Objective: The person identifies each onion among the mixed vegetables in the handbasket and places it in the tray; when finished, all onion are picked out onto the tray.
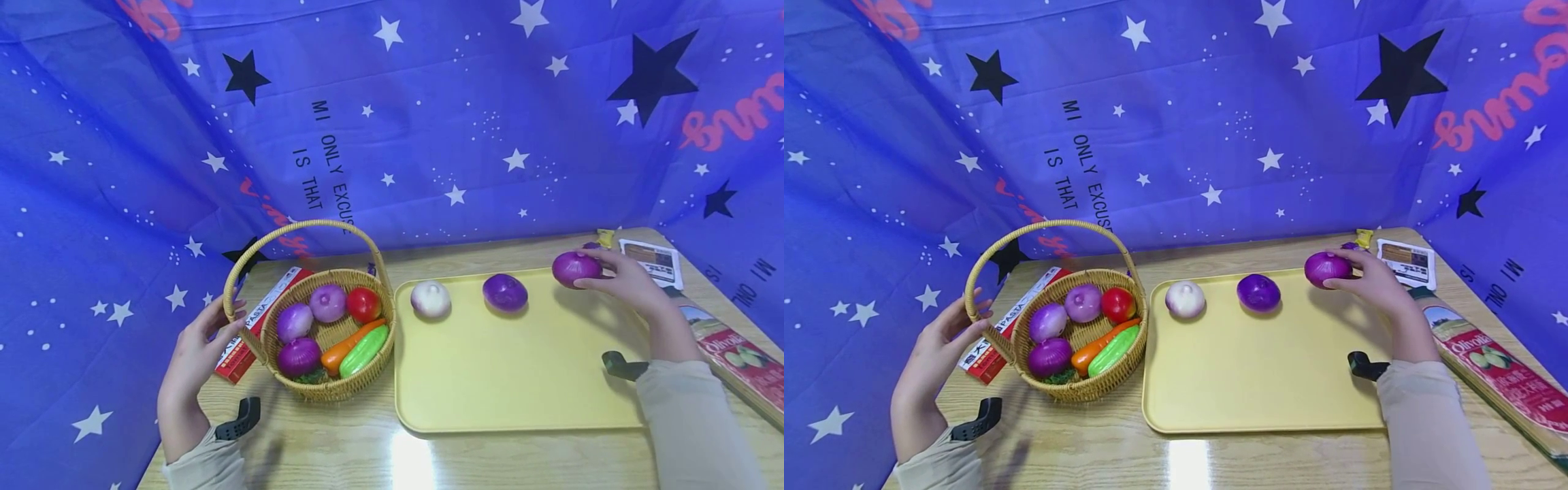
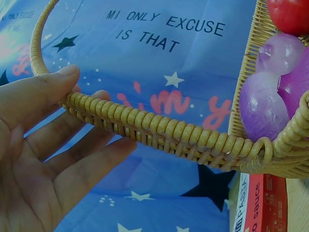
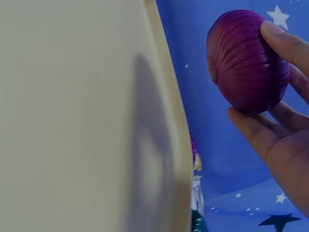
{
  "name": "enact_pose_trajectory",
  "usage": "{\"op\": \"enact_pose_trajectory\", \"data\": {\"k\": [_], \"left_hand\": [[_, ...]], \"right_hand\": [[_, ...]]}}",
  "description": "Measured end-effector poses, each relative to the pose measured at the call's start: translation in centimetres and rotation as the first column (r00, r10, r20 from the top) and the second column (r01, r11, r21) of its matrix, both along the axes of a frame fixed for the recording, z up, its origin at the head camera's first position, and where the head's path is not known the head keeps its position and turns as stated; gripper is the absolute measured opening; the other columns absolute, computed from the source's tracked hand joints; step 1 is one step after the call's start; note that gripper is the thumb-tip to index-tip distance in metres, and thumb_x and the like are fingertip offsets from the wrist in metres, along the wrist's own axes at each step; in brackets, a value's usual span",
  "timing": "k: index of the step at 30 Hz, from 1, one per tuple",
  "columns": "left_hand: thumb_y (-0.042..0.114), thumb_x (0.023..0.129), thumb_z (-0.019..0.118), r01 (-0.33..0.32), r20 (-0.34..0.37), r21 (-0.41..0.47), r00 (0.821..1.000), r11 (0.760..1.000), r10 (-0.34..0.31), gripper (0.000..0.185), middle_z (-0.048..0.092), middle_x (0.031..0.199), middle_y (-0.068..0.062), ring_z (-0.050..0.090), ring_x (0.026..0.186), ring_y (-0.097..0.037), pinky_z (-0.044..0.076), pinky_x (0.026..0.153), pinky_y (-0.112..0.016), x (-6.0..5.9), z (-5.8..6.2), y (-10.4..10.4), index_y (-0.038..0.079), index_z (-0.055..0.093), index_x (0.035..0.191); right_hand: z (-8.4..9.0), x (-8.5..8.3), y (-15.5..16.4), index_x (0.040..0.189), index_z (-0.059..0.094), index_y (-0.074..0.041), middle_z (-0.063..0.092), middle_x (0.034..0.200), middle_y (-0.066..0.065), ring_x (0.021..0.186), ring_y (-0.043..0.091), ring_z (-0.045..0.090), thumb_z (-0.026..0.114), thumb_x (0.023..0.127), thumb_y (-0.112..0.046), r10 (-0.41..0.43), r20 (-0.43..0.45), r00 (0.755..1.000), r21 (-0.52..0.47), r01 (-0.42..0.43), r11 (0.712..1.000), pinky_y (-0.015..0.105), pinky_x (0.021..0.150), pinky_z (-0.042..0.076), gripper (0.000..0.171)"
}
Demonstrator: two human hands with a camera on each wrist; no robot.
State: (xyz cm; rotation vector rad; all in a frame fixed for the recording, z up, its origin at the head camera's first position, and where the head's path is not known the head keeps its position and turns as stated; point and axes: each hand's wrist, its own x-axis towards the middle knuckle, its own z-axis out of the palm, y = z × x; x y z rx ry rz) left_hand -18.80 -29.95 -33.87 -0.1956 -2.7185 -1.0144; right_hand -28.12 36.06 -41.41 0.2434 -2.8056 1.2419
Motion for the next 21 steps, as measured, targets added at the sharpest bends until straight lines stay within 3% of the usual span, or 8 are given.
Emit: {"op": "enact_pose_trajectory", "data": {"k": [4, 13, 15, 18, 21], "left_hand": [[0.032, 0.096, 0.053, 0.000, 0.005, 0.011, 1.000, 1.000, 0.000, 0.049, 0.059, 0.131, -0.008, 0.046, 0.108, 0.017, 0.039, 0.086, -0.004, 0.0, 0.0, 0.0, 0.021, 0.041, 0.142], [0.033, 0.096, 0.052, 0.005, 0.004, 0.012, 1.000, 1.000, -0.005, 0.049, 0.059, 0.130, -0.009, 0.046, 0.106, 0.017, 0.039, 0.085, -0.002, 0.0, 0.0, 0.0, 0.020, 0.041, 0.143], [0.032, 0.097, 0.052, 0.008, 0.006, 0.015, 1.000, 1.000, -0.008, 0.049, 0.059, 0.130, -0.010, 0.046, 0.107, 0.017, 0.039, 0.085, -0.002, 0.0, 0.0, -0.1, 0.020, 0.041, 0.142], [0.033, 0.097, 0.052, 0.009, 0.009, 0.016, 1.000, 1.000, -0.009, 0.049, 0.059, 0.131, -0.009, 0.046, 0.106, 0.018, 0.039, 0.085, -0.002, -0.1, -0.1, -0.1, 0.021, 0.041, 0.143], [0.032, 0.097, 0.052, 0.013, 0.002, 0.021, 1.000, 1.000, -0.013, 0.049, 0.059, 0.130, -0.010, 0.046, 0.106, 0.019, 0.040, 0.085, -0.003, -0.2, -0.1, -0.2, 0.022, 0.040, 0.143]], "right_hand": [[-0.9, -0.4, 0.6, 0.145, 0.031, -0.002, 0.029, 0.145, 0.036, 0.127, 0.054, 0.032, 0.069, 0.086, -0.028, -0.006, 0.045, 0.999, -0.018, 0.007, 1.000, 0.066, 0.102, 0.028, 0.075], [-3.1, -0.4, 1.6, 0.149, 0.026, -0.016, 0.026, 0.144, 0.038, 0.129, 0.056, 0.029, 0.067, 0.087, -0.033, 0.001, 0.107, 0.994, -0.065, 0.006, 0.998, 0.068, 0.102, 0.025, 0.076], [-3.5, -0.3, 1.7, 0.148, 0.028, -0.016, 0.029, 0.144, 0.037, 0.128, 0.055, 0.031, 0.067, 0.087, -0.032, 0.003, 0.098, 0.995, -0.048, 0.002, 0.999, 0.059, 0.104, 0.033, 0.075], [-3.9, -0.3, 1.9, 0.147, 0.030, -0.012, 0.032, 0.143, 0.035, 0.128, 0.053, 0.033, 0.067, 0.087, -0.032, 0.001, 0.098, 0.995, -0.035, 0.002, 0.999, 0.027, 0.097, 0.046, 0.073], [-4.2, -0.4, 2.1, 0.145, 0.032, -0.006, 0.034, 0.142, 0.034, 0.126, 0.052, 0.036, 0.067, 0.087, -0.031, -0.001, 0.094, 0.996, -0.028, 0.003, 1.000, 0.003, 0.077, 0.040, 0.072]]}}
